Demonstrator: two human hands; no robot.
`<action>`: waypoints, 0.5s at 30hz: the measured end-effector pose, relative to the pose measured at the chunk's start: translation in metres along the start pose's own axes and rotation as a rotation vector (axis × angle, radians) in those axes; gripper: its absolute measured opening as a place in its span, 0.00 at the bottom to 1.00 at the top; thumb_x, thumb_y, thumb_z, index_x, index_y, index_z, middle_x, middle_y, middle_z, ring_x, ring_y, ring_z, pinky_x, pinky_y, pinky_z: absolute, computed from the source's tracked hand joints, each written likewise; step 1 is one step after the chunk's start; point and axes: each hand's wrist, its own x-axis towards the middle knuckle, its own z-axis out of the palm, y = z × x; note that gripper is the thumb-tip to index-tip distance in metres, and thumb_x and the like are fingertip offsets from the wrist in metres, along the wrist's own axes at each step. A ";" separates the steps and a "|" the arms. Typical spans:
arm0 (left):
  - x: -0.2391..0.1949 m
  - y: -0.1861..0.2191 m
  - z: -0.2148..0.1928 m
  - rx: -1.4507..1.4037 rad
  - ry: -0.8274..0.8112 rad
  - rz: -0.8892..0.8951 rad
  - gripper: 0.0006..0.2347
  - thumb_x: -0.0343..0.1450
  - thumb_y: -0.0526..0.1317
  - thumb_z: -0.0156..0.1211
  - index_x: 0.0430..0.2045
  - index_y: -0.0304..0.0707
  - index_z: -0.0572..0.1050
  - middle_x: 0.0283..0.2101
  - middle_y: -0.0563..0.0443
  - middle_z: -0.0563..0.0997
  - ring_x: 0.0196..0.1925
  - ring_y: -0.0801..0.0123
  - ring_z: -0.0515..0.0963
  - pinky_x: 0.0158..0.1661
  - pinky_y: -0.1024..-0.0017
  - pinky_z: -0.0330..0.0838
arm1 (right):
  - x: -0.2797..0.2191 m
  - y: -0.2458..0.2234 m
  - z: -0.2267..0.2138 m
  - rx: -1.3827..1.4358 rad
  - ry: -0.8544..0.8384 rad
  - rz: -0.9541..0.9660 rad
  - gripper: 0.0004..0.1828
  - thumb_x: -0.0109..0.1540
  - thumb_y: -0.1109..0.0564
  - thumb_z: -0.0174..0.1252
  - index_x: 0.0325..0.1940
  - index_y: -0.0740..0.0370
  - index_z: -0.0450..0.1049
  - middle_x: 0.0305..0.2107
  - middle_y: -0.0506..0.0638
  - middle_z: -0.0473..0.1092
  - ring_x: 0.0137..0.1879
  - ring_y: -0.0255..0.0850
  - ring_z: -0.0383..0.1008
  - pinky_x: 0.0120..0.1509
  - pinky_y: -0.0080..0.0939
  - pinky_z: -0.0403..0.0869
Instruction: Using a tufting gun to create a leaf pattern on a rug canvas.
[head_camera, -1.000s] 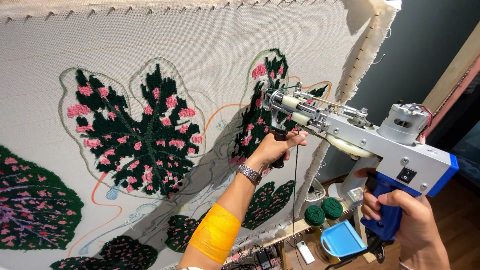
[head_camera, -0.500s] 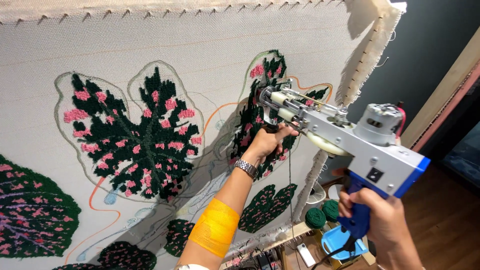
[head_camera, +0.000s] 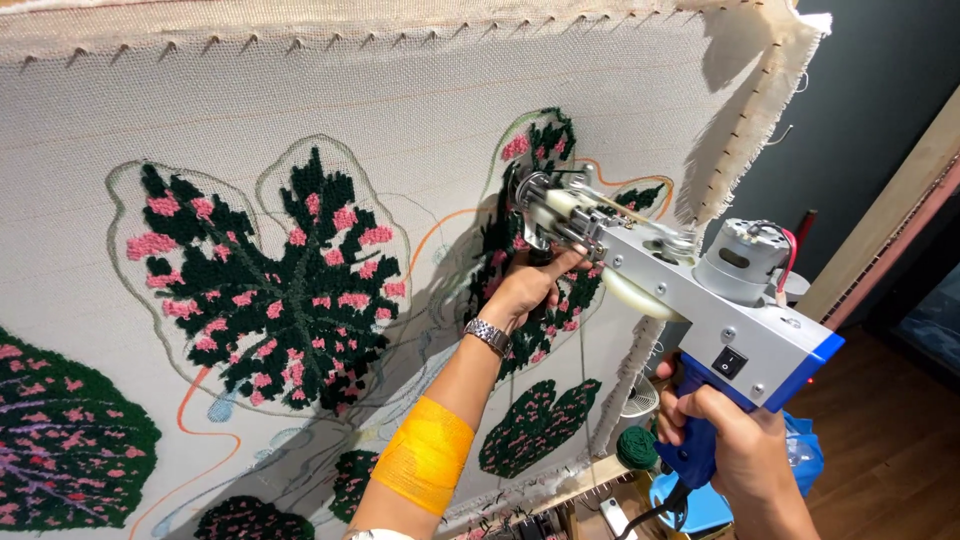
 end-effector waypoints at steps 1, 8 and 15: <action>-0.009 0.016 0.002 0.000 0.000 -0.001 0.24 0.68 0.62 0.60 0.39 0.40 0.83 0.33 0.66 0.85 0.18 0.79 0.65 0.20 0.76 0.63 | 0.001 0.000 -0.001 0.000 0.000 0.001 0.23 0.48 0.69 0.47 0.48 0.77 0.68 0.31 0.55 0.71 0.25 0.40 0.64 0.26 0.44 0.67; -0.005 0.035 0.002 0.049 0.038 -0.050 0.18 0.70 0.56 0.60 0.41 0.42 0.84 0.42 0.62 0.87 0.17 0.80 0.66 0.20 0.78 0.62 | 0.012 0.005 -0.014 0.032 -0.053 0.045 0.22 0.50 0.66 0.47 0.48 0.77 0.68 0.22 0.57 0.65 0.22 0.43 0.62 0.29 0.45 0.68; 0.012 0.015 -0.003 0.098 -0.009 0.087 0.17 0.72 0.54 0.58 0.41 0.41 0.83 0.37 0.61 0.85 0.17 0.80 0.67 0.19 0.78 0.61 | 0.009 0.002 -0.017 -0.003 -0.054 0.001 0.24 0.50 0.65 0.48 0.48 0.80 0.69 0.22 0.58 0.63 0.22 0.43 0.61 0.30 0.46 0.66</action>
